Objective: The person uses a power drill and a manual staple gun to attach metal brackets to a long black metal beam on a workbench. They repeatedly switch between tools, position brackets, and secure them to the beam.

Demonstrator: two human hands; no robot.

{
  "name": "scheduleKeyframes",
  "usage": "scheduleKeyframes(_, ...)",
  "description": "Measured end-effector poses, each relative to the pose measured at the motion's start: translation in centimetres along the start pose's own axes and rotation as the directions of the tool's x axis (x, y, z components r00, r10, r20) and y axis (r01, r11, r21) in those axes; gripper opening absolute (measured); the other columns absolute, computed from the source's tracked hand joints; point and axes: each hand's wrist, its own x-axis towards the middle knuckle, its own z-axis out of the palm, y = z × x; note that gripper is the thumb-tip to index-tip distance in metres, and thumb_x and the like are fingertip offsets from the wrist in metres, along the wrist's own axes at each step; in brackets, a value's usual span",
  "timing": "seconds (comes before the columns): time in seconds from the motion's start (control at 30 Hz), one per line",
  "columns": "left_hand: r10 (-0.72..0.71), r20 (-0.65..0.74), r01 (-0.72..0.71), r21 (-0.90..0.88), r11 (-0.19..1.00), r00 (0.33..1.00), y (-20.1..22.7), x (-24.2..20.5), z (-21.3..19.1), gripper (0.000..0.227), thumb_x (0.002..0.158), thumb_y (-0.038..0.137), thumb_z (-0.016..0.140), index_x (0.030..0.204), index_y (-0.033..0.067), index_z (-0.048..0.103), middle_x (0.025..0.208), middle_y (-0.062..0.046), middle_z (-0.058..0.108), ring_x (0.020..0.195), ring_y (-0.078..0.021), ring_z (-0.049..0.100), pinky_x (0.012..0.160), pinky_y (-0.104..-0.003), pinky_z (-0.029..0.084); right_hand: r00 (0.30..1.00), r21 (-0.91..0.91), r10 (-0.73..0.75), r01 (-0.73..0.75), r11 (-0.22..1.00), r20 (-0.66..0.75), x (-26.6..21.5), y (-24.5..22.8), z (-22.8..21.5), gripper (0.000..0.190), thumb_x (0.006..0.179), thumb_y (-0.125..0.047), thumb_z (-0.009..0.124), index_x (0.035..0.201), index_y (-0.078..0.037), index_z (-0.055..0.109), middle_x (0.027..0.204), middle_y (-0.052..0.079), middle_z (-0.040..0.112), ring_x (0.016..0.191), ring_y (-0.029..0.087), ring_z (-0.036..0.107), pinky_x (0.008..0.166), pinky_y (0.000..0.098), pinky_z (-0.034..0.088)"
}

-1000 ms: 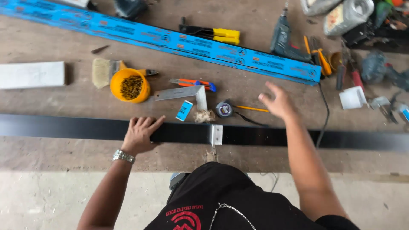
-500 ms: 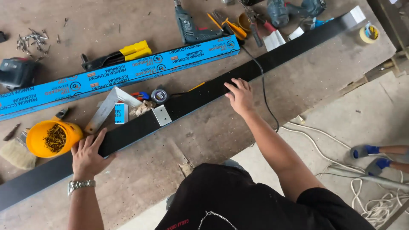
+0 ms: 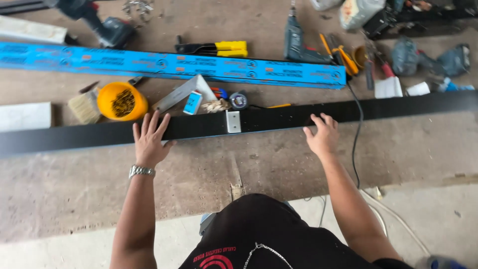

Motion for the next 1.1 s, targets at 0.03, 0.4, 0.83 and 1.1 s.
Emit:
scheduleKeyframes(0.03, -0.030, -0.006, 0.030, 0.000, 1.000, 1.000, -0.2, -0.1, 0.1, 0.090, 0.085, 0.048, 0.070, 0.164, 0.0399, 0.028, 0.171, -0.002, 0.027, 0.160, -0.0286, 0.015, 0.126, -0.063, 0.005, 1.000, 0.009, -0.029, 0.028, 1.000, 0.003, 0.8, -0.2, -0.6, 0.051, 0.084, -0.039, 0.084, 0.131, -0.025, 0.071, 0.135, 0.006, 0.060, 0.124, 0.035, 0.060, 0.091, 0.0519, 0.056)
scheduleKeyframes(0.4, 0.008, 0.039, -0.008, 0.016, 1.000, 0.999, -0.3, 0.5, 0.0, 0.105, 0.073, 0.055, 0.078, 0.162, 0.0435, 0.023, 0.168, 0.003, 0.026, 0.158, -0.0260, 0.017, 0.124, -0.062, 0.011, 0.954, 0.094, -0.178, 0.159, 0.983, 0.243, 14.1, -8.8, 0.2, 0.070, 0.084, -0.048, 0.078, 0.145, -0.018, 0.063, 0.145, 0.011, 0.057, 0.132, 0.039, 0.055, 0.097, 0.0608, 0.052)
scheduleKeyframes(0.83, 0.002, 0.013, 0.008, -0.715, 0.699, 1.000, -3.5, 1.7, -0.6, 0.080, 0.084, 0.069, 0.070, 0.154, 0.0388, 0.045, 0.161, 0.005, 0.041, 0.158, -0.0228, 0.019, 0.126, -0.060, -0.003, 0.875, 0.162, -0.396, 0.363, 0.918, 0.279, 21.1, -21.4, -5.0, 0.103, 0.057, -0.060, 0.089, 0.144, -0.016, 0.059, 0.124, 0.012, 0.065, 0.123, 0.035, 0.056, 0.098, 0.0572, 0.043)
scheduleKeyframes(1.1, -0.451, 0.287, -0.172, -0.653, -0.737, 0.845, -4.8, 8.6, -11.0, 0.061, 0.081, 0.066, 0.070, 0.083, 0.0087, 0.050, 0.049, -0.001, 0.048, 0.037, -0.0136, 0.055, 0.038, -0.021, 0.046, 0.889, 0.071, -0.450, 0.457, 0.887, -0.087, 5.9, -24.2, -19.3, 0.090, 0.055, -0.061, 0.090, 0.132, -0.019, 0.068, 0.104, 0.005, 0.066, 0.101, 0.029, 0.063, 0.087, 0.0501, 0.046)
